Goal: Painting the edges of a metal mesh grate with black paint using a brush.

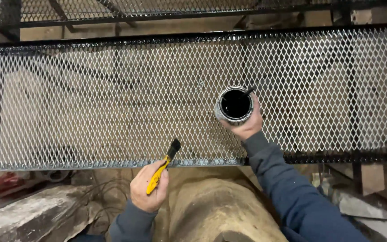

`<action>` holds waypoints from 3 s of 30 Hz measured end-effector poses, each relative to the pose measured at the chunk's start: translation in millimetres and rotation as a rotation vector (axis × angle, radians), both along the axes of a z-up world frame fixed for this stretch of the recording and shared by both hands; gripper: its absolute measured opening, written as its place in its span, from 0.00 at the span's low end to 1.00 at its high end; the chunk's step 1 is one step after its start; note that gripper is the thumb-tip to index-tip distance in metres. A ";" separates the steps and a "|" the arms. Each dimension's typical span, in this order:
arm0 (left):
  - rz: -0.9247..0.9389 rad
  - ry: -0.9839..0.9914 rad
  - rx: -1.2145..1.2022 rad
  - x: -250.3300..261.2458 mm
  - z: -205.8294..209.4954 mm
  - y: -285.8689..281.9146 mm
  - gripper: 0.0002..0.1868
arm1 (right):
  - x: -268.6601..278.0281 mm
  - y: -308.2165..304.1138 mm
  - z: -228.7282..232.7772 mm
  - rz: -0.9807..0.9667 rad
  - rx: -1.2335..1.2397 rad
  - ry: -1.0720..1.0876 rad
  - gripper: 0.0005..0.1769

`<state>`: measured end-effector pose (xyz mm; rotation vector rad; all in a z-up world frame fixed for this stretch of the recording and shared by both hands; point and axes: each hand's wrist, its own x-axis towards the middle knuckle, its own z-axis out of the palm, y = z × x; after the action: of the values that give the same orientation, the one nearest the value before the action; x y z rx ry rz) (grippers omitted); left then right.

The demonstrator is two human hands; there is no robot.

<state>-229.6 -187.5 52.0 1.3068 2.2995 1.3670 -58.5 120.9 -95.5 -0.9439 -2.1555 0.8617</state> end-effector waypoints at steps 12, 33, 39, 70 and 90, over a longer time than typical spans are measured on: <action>-0.235 0.097 0.044 -1.0 64.2 113.2 0.13 | 94.1 -23.9 22.0 0.095 -0.095 -0.042 0.74; -0.461 0.345 -0.242 -16.4 -13.3 228.9 0.11 | 566.2 -247.8 -301.0 -0.091 -0.688 -1.041 0.28; -0.453 0.320 -0.283 -18.3 -26.8 229.4 0.11 | 557.2 -241.0 -310.6 -0.087 -0.716 -1.085 0.29; -0.291 0.128 0.047 -21.5 -5.2 202.0 0.12 | 543.9 -277.3 -324.9 -0.215 -0.566 -1.015 0.38; 0.275 -0.962 0.416 72.7 -58.9 53.5 0.09 | 528.9 -82.4 -270.3 0.084 -0.512 -1.045 0.21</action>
<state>-156.8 -134.0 -6.9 0.2164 1.5811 2.0300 470.4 38.5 -365.8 -1.8809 -2.8857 1.1446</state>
